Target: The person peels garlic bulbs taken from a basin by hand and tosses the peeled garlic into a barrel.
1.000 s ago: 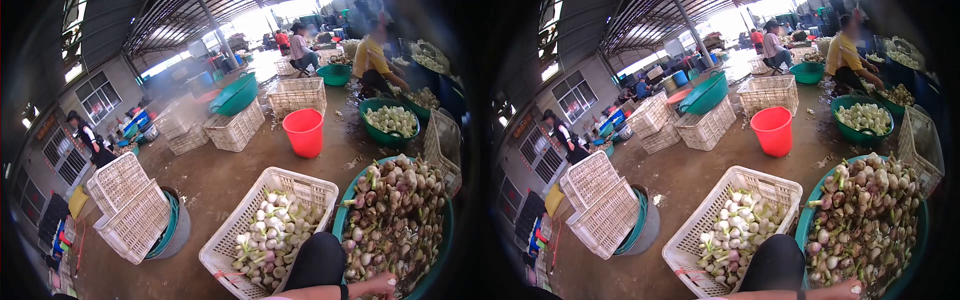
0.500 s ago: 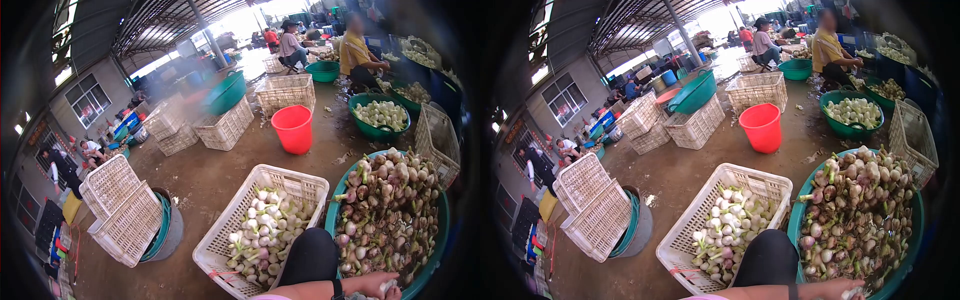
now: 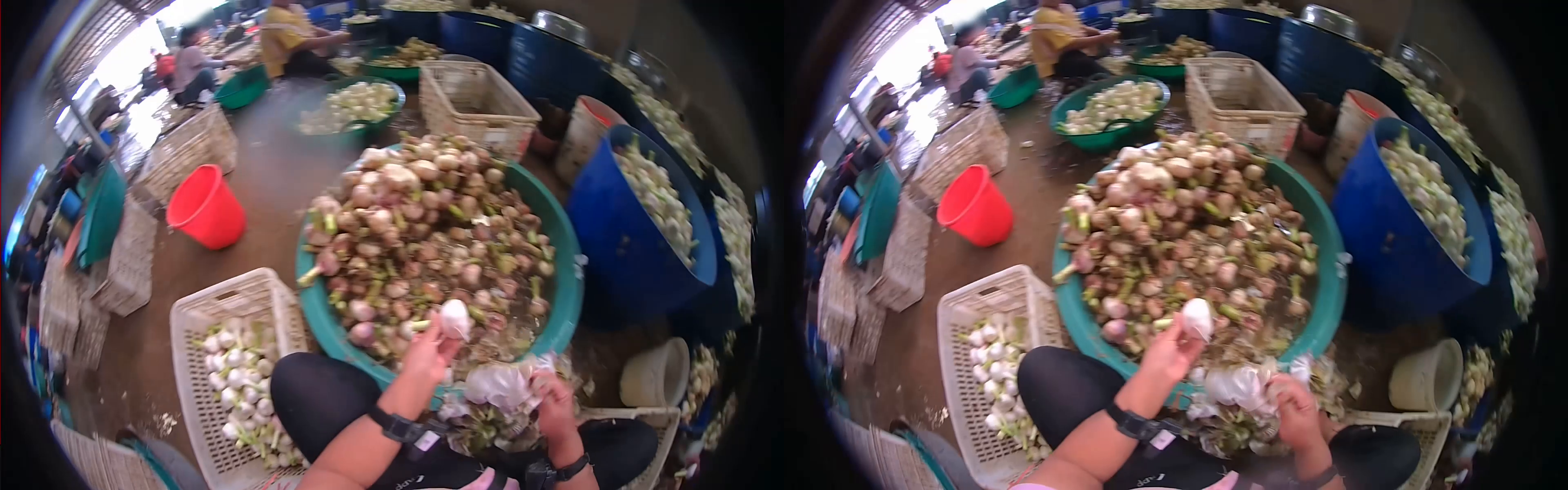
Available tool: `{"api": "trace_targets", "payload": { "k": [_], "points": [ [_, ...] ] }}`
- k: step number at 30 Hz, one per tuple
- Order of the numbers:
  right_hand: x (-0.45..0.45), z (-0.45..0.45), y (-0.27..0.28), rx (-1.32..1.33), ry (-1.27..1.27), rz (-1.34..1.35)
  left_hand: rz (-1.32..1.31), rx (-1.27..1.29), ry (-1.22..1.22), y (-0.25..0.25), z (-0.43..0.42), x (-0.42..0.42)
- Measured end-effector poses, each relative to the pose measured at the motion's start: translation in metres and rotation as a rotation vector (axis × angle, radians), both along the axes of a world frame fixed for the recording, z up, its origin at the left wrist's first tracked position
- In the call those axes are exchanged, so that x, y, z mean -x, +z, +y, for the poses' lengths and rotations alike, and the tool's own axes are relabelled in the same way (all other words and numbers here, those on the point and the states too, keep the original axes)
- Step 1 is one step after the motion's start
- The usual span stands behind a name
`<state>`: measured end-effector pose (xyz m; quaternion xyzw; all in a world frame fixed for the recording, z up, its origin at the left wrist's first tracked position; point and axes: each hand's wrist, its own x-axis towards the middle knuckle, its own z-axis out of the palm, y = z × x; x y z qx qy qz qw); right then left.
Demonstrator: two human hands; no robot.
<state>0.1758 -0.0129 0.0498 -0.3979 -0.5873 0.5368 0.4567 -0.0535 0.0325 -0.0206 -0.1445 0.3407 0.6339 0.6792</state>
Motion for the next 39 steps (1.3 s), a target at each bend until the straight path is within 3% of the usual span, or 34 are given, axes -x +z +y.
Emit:
{"api": "trace_targets", "payload": {
  "k": [1, 2, 3, 4, 6, 8, 10, 12, 14, 15, 16, 18, 22, 24, 25, 26, 28, 29, 30, 32, 34, 35, 37, 38, 39],
  "points": [
    [-0.004, 0.005, 0.031, 0.156, -0.188, -0.112, 0.108, -0.023, -0.026, -0.003, -0.002, 0.002],
    [-0.025, 0.017, 0.031, 0.020, -0.214, -0.460, 0.221, -0.052, -0.051, -0.006, -0.003, 0.001],
    [-0.031, 0.022, 0.034, -0.112, -0.166, -0.851, 0.351, -0.023, -0.068, 0.023, -0.004, -0.006],
    [-0.037, 0.026, 0.037, -0.235, -0.105, -1.243, 0.341, -0.033, -0.100, 0.023, -0.004, -0.013],
    [-0.022, 0.033, 0.044, -0.313, -0.081, -1.135, 0.822, -0.346, -0.244, 0.022, -0.003, -0.025],
    [0.008, 0.041, 0.042, -0.249, -0.033, -0.715, 0.930, -0.431, -0.367, 0.042, -0.008, -0.029],
    [0.029, 0.055, 0.026, -0.287, 0.078, -0.556, 1.483, -0.786, -0.412, 0.044, -0.009, -0.028],
    [0.033, 0.066, 0.013, -0.123, 0.140, -0.479, 1.419, -0.829, -0.468, 0.041, -0.011, -0.029],
    [0.036, 0.066, 0.010, 0.036, 0.207, -0.395, 0.916, -0.457, -0.474, 0.032, -0.016, -0.031],
    [0.037, 0.063, 0.011, -0.192, 0.193, -0.539, 0.788, -0.284, -0.404, 0.036, -0.015, -0.034],
    [0.036, 0.059, 0.011, -0.417, 0.180, -0.683, 0.784, -0.280, -0.412, 0.041, -0.012, -0.032],
    [0.034, 0.046, 0.005, -0.438, 0.182, -0.764, 0.477, -0.076, -0.238, 0.049, -0.005, -0.025],
    [0.029, 0.049, 0.002, -0.316, 0.051, -0.557, 0.754, -0.332, -0.388, 0.042, -0.005, -0.026],
    [0.033, 0.064, 0.014, -0.196, 0.142, -0.444, 0.801, -0.378, -0.478, 0.048, -0.008, -0.030],
    [0.029, 0.071, 0.017, 0.046, 0.284, -0.463, 0.866, -0.391, -0.486, 0.043, -0.009, -0.030],
    [0.028, 0.070, 0.014, 0.047, 0.282, -0.459, 0.933, -0.402, -0.491, 0.041, -0.011, -0.030],
    [0.031, 0.071, 0.011, -0.332, 0.323, -0.649, 0.817, -0.346, -0.439, 0.043, -0.011, -0.031],
    [0.030, 0.061, 0.014, -0.420, 0.309, -0.672, 0.614, -0.195, -0.329, 0.037, -0.010, -0.029],
    [0.027, 0.048, 0.014, -0.417, 0.312, -0.665, 0.409, -0.044, -0.217, 0.030, -0.009, -0.026],
    [0.010, 0.026, 0.012, -0.465, 0.478, -1.039, 0.401, 0.021, -0.186, 0.028, -0.005, -0.015],
    [-0.018, 0.026, 0.021, -0.291, 0.452, -1.425, 0.169, 0.119, -0.229, 0.041, -0.003, -0.008],
    [-0.033, 0.026, 0.018, -0.288, 0.452, -1.425, 0.183, 0.162, -0.238, 0.038, -0.002, -0.009],
    [-0.054, 0.029, 0.013, -0.399, -0.155, -1.538, 0.194, 0.168, -0.264, 0.044, -0.002, -0.014],
    [-0.052, 0.032, 0.007, -0.398, -0.162, -1.544, 0.206, 0.174, -0.284, 0.046, -0.001, -0.018],
    [-0.035, 0.038, 0.009, -0.298, -0.166, -1.188, 0.270, 0.179, -0.312, 0.046, -0.001, -0.022]
  ]
}}
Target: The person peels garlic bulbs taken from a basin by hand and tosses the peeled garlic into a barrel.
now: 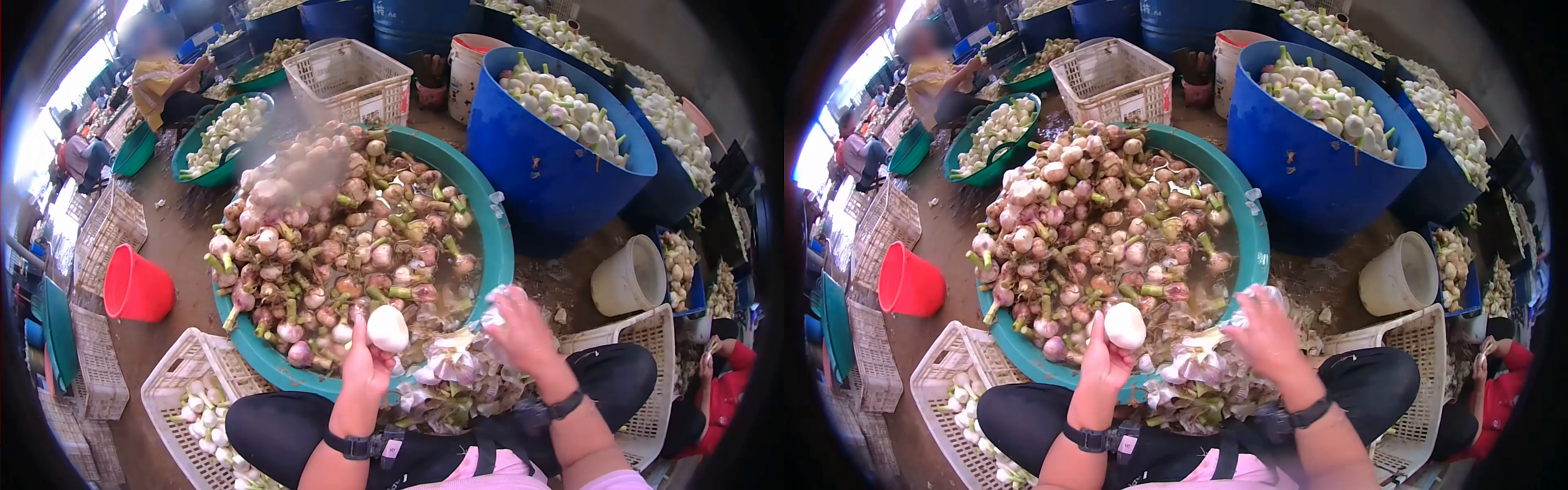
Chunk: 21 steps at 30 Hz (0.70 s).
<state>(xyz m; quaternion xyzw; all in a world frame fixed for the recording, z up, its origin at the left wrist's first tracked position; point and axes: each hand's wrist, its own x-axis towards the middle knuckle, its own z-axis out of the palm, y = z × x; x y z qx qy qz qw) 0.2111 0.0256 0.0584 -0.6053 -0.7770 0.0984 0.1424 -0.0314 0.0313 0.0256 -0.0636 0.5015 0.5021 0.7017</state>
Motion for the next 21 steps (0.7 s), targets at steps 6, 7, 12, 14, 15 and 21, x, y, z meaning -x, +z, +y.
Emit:
{"api": "trace_targets", "payload": {
  "k": [6, 7, 12, 14, 15, 21],
  "points": [
    [0.068, 0.030, -0.070, 1.376, -0.615, 1.879, 0.224, -0.316, -0.158, -0.008, -0.011, -0.007],
    [0.055, 0.049, -0.059, 1.291, -0.390, 2.228, 0.292, -0.321, -0.086, -0.008, -0.010, -0.005],
    [-0.008, 0.161, 0.006, 0.274, -0.312, 2.102, 0.235, -0.233, -0.031, -0.019, -0.002, 0.002],
    [-0.011, 0.197, -0.065, 0.380, -0.449, 1.355, 0.340, -0.277, -0.155, -0.026, 0.000, -0.008],
    [-0.003, 0.197, -0.091, 0.439, -0.474, 0.897, 0.343, -0.284, -0.141, -0.028, 0.002, -0.010],
    [0.039, 0.187, -0.172, 0.648, -0.243, 0.124, 0.530, -0.200, -0.208, -0.043, 0.002, -0.006]
  ]
}}
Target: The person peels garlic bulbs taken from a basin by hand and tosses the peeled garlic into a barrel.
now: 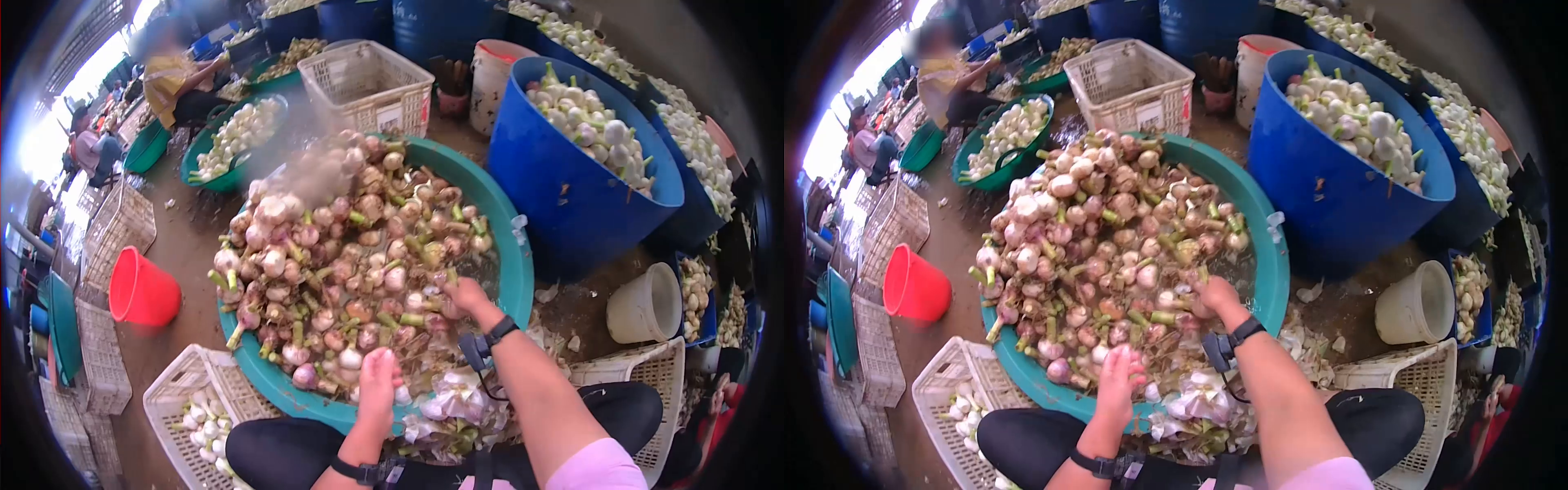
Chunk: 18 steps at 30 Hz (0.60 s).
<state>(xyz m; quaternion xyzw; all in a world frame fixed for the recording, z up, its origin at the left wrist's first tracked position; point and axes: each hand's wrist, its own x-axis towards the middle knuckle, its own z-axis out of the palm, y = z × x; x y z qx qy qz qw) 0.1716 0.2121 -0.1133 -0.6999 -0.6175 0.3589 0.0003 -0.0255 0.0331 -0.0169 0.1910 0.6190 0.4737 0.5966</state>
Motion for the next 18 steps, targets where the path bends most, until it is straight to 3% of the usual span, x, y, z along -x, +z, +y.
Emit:
{"api": "trace_targets", "payload": {
  "k": [1, 3, 4, 6, 7, 9, 10, 12, 16, 18],
  "points": [
    [0.012, -0.010, 0.019, 0.008, -0.080, 0.243, 0.029, -0.021, -0.002, 0.004, 0.000, -0.004],
    [0.055, -0.063, 0.081, 0.029, -0.590, 1.097, -0.019, -0.079, 0.034, 0.013, 0.003, -0.016],
    [0.065, -0.083, 0.081, 0.042, -0.587, 1.095, -0.071, -0.150, 0.051, 0.016, 0.004, -0.018],
    [0.078, -0.116, 0.082, -0.754, -0.062, 0.611, -0.167, -0.148, 0.096, 0.023, 0.002, -0.009],
    [0.079, -0.123, 0.097, -0.756, -0.065, 0.612, -0.267, -0.156, 0.127, 0.026, 0.002, -0.003],
    [0.075, -0.139, 0.126, -1.062, 0.544, 0.291, -0.211, -0.160, 0.091, 0.023, 0.001, 0.009],
    [0.073, -0.145, 0.129, -1.063, 0.543, 0.286, -0.157, -0.165, 0.062, 0.023, 0.002, 0.012],
    [0.068, -0.159, 0.132, -0.600, 0.685, 0.124, -0.094, -0.155, 0.021, 0.026, 0.000, 0.009],
    [0.066, -0.171, 0.134, -0.641, 0.613, -0.002, -0.090, -0.152, -0.081, 0.019, 0.003, 0.002],
    [0.065, -0.172, 0.128, -0.590, 0.528, 0.039, -0.194, 0.002, -0.063, 0.021, 0.002, 0.002]
  ]
}}
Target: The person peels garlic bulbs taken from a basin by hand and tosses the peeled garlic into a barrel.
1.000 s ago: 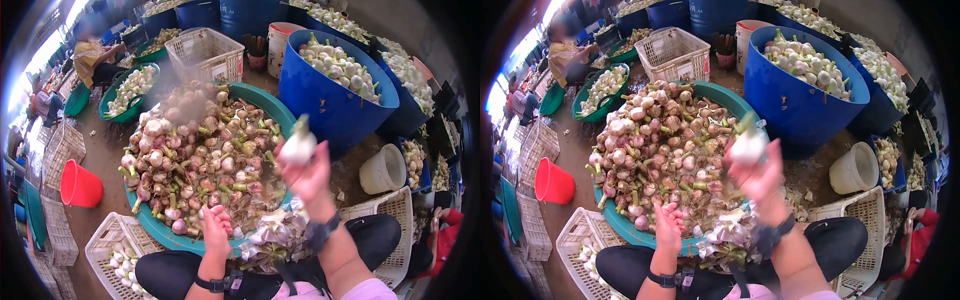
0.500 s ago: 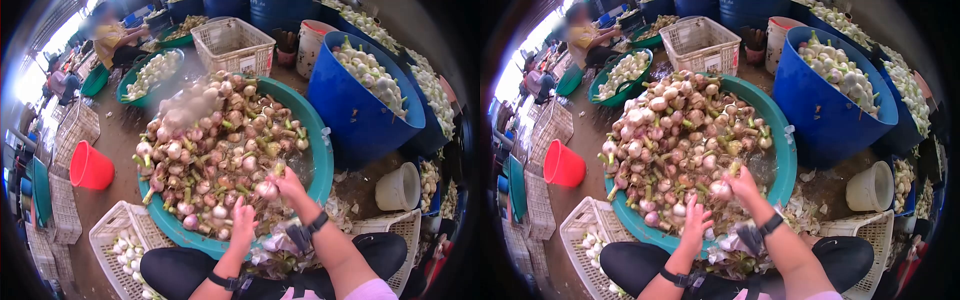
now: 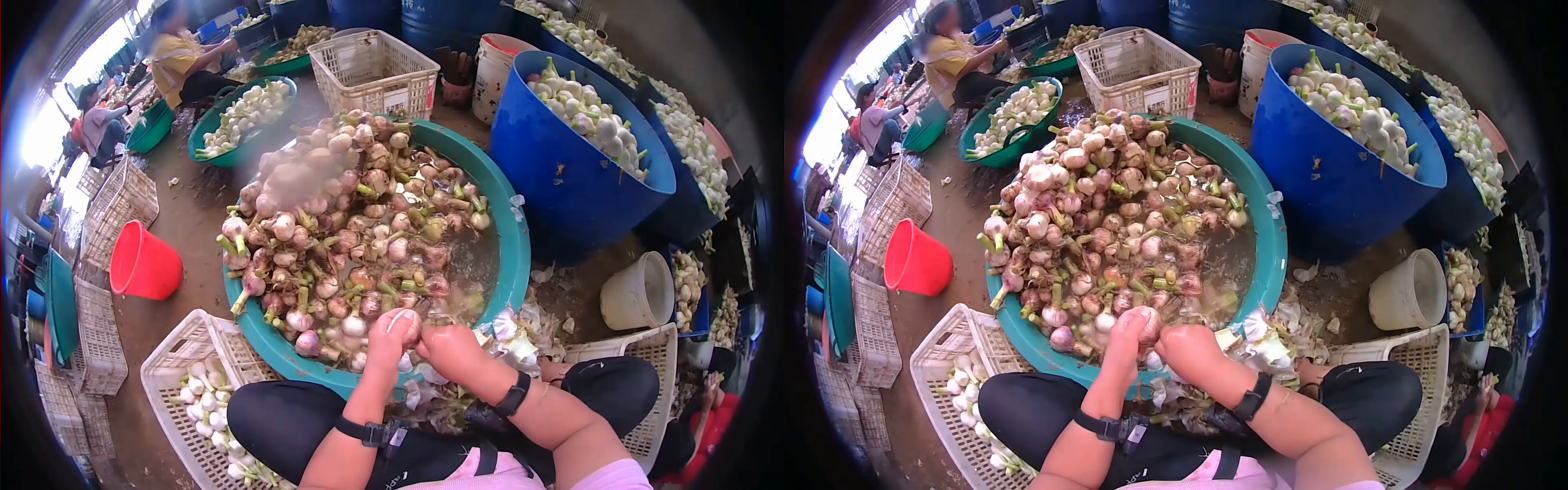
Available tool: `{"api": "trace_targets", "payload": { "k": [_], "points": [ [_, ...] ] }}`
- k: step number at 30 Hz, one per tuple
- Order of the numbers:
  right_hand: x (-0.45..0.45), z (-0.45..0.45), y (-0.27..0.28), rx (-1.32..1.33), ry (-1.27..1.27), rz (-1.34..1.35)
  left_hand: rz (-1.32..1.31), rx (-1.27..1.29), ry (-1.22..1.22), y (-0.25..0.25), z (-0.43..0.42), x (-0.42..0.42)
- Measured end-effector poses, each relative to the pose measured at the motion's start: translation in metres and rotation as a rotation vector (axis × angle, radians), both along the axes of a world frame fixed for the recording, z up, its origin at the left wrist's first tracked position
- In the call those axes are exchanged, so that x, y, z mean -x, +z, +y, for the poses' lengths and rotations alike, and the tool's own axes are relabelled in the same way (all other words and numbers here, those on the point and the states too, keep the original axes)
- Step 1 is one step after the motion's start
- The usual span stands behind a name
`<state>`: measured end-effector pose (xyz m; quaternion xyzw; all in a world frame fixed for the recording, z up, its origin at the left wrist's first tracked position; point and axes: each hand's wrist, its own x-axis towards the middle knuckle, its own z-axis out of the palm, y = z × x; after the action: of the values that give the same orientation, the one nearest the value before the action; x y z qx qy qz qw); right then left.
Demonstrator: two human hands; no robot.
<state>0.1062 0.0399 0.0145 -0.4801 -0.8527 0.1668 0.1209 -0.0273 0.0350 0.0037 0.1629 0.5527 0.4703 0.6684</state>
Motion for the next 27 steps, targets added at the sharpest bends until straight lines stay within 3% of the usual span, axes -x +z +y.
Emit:
{"api": "trace_targets", "payload": {
  "k": [1, 3, 4, 6, 8, 10, 12, 14, 15, 16, 19, 20, 22, 23, 24, 26, 27],
  "points": [
    [-0.003, 0.004, -0.009, -0.001, -0.005, 0.002, 0.044, 0.044, -0.073, -0.001, -0.001, 0.004],
    [-0.007, 0.014, -0.021, 0.855, -0.349, 0.533, -0.050, 0.012, -0.076, -0.011, -0.002, 0.010],
    [-0.008, 0.014, -0.020, 0.855, -0.354, 0.536, -0.150, -0.019, -0.073, -0.014, -0.003, 0.011],
    [-0.011, 0.013, -0.013, 1.243, -0.644, 0.906, -0.206, -0.105, -0.076, -0.004, -0.003, 0.008],
    [-0.018, 0.010, -0.005, 1.172, -0.604, 0.904, -0.264, -0.188, -0.073, 0.000, 0.001, 0.006],
    [-0.026, 0.003, -0.003, 0.488, -0.124, 0.532, -0.002, -0.203, -0.350, 0.002, 0.006, 0.012],
    [-0.030, 0.003, -0.007, 0.458, -0.125, 0.521, 0.115, -0.058, -0.496, 0.011, 0.001, 0.009],
    [-0.036, 0.008, -0.027, 0.808, -0.491, 0.779, 0.633, -0.612, -0.563, 0.017, -0.008, 0.002],
    [-0.043, 0.017, -0.029, 1.085, -0.626, 0.819, 0.640, -0.681, -0.516, 0.020, -0.012, -0.001],
    [-0.046, 0.017, -0.031, 1.082, -0.631, 0.824, 0.639, -0.684, -0.523, 0.016, -0.014, -0.002],
    [-0.045, 0.020, -0.024, 1.275, -0.651, 1.036, 1.108, -0.983, -0.645, 0.020, -0.013, 0.003],
    [-0.043, 0.018, -0.020, 1.252, -0.619, 1.108, 1.109, -0.981, -0.649, 0.016, -0.013, 0.003],
    [-0.037, 0.012, -0.003, 1.204, -0.552, 1.244, 0.680, -0.769, -0.460, 0.004, -0.012, 0.000],
    [-0.038, 0.009, 0.002, 1.192, -0.543, 1.304, 0.681, -0.768, -0.461, 0.000, -0.011, 0.001],
    [-0.040, 0.002, 0.008, 1.193, -0.542, 1.304, 0.359, -0.596, -0.241, -0.004, -0.009, 0.001],
    [-0.047, -0.016, 0.023, 0.668, -0.119, 0.860, -0.275, -0.225, 0.195, -0.011, -0.005, 0.003],
    [-0.050, -0.026, 0.033, 0.525, -0.047, 0.693, -0.256, -0.192, 0.236, -0.019, -0.005, 0.010]
  ]
}}
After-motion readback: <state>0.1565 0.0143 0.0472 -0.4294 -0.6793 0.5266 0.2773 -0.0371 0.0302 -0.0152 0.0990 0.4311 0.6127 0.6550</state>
